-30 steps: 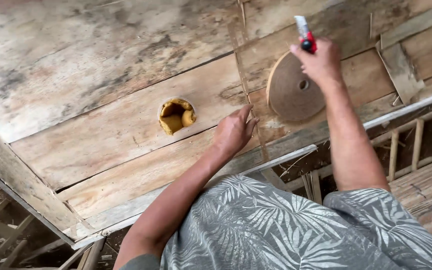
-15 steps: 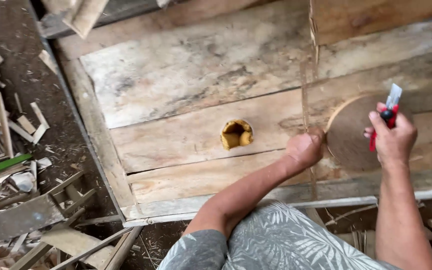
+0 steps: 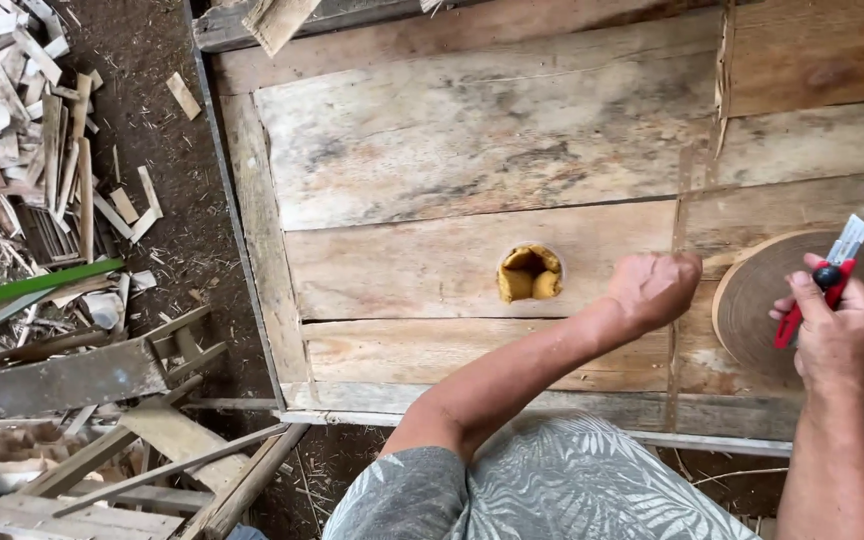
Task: Trimming and cutting thin wood panels using a utility knife and a wooden spacer for precision.
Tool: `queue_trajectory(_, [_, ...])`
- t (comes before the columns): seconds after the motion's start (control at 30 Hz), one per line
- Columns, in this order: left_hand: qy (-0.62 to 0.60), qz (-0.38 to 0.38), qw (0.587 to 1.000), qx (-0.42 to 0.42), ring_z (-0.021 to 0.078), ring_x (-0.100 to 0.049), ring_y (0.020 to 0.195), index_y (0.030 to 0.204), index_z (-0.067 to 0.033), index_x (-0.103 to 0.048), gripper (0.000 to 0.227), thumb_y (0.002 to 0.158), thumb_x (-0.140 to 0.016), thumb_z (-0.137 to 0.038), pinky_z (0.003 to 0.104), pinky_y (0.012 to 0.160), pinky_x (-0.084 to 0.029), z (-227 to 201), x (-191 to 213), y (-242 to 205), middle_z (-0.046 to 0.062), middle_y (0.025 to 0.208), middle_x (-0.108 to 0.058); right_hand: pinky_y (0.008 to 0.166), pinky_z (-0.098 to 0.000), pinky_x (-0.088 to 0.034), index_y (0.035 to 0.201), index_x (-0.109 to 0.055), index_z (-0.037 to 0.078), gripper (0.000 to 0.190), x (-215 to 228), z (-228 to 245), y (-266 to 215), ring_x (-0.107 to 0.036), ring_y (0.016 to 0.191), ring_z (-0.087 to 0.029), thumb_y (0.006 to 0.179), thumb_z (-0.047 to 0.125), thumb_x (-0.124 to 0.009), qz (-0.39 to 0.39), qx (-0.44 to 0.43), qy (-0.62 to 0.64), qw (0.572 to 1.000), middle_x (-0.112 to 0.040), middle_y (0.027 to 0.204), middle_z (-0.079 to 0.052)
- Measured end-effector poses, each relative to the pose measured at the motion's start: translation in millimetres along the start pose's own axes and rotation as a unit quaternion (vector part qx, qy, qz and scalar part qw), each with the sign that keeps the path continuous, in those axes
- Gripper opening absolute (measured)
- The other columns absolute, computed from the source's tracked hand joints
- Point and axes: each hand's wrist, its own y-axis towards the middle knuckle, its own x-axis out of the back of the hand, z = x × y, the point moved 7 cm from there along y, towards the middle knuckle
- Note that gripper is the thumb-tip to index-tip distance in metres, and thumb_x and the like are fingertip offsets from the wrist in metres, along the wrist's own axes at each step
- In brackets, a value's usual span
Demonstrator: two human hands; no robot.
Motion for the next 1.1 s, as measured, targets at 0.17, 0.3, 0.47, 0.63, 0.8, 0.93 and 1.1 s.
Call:
queue_trajectory(0.17, [-0.039,-0.063,0.997,0.012,0.0333,-0.074,0.074,0.093,-0.0151,-0.07,0.018,0.082,-0.058,-0.01,0.049,0.061,-0.056,66,45,38,0.009,0.08,-0.075,0.057,-0.0184,-0.054,0.133,-0.066,0.015,0.031,-42,6,-2,-0.058,0.061,-0.005,0.102,0.013,-0.068,-0.004,-0.06,0.086,0.994,-0.06,0.086,0.002])
queue_trajectory(0.3, [0.028,-0.023,0.999,0.039,0.0255,-0.077,0.091,0.106,-0.03,-0.075,0.024,0.086,-0.062,-0.025,0.043,0.082,-0.064,100,50,53,-0.003,0.09,-0.074,0.044,-0.0305,-0.056,0.115,-0.064,0.004,0.014,-64,63,-40,-0.063,0.053,-0.016,0.102,0.008,-0.063,0.028,-0.008,0.079,0.996,-0.062,0.072,-0.012])
queue_trajectory(0.47, [0.051,-0.058,0.997,0.029,0.0259,-0.077,0.076,0.088,-0.0278,-0.073,0.013,0.083,-0.062,-0.032,0.042,0.069,-0.064,96,64,57,-0.003,0.075,-0.071,0.058,-0.0462,-0.064,0.139,-0.058,-0.003,0.041,-92,56,-59,-0.071,0.074,-0.038,0.099,0.001,-0.061,0.006,0.094,-0.11,0.989,-0.068,0.097,-0.03])
queue_trajectory(0.63, [0.007,-0.059,0.997,0.057,0.0284,-0.078,0.07,0.075,-0.0262,-0.072,0.015,0.08,-0.067,-0.039,0.043,0.065,-0.064,96,69,66,0.001,0.064,-0.071,0.072,-0.059,-0.062,0.149,-0.05,-0.005,0.056,-109,59,-66,-0.069,0.094,-0.053,0.094,-0.01,-0.057,0.006,0.181,-0.253,0.95,-0.066,0.115,-0.04])
queue_trajectory(0.8, [-0.003,0.012,0.996,0.084,0.0302,-0.078,0.08,0.08,-0.0283,-0.076,0.022,0.081,-0.059,-0.041,0.046,0.073,-0.064,101,74,68,0.002,0.07,-0.074,0.067,-0.0573,-0.062,0.162,-0.037,0.012,0.072,-120,37,-57,-0.072,0.087,-0.047,0.095,-0.002,-0.061,0.034,0.214,-0.361,0.907,-0.068,0.101,-0.029])
queue_trajectory(0.93, [-0.04,0.04,0.996,0.069,0.0367,-0.077,0.089,0.092,-0.0282,-0.081,0.021,0.086,-0.062,-0.036,0.048,0.083,-0.063,94,105,55,0.009,0.082,-0.078,0.065,-0.0564,-0.062,0.162,-0.037,0.014,0.072,-117,22,-55,-0.072,0.084,-0.046,0.096,0.0,-0.06,0.034,0.203,-0.373,0.905,-0.068,0.097,-0.026])
queue_trajectory(1.1, [-0.01,0.008,0.997,0.08,0.0333,-0.078,0.084,0.09,-0.0296,-0.078,0.02,0.082,-0.069,-0.046,0.048,0.078,-0.063,80,110,58,0.005,0.075,-0.074,0.068,-0.054,-0.062,0.163,-0.037,0.014,0.072,-116,17,-54,-0.072,0.085,-0.045,0.095,0.002,-0.059,0.047,0.19,-0.374,0.907,-0.067,0.096,-0.024])
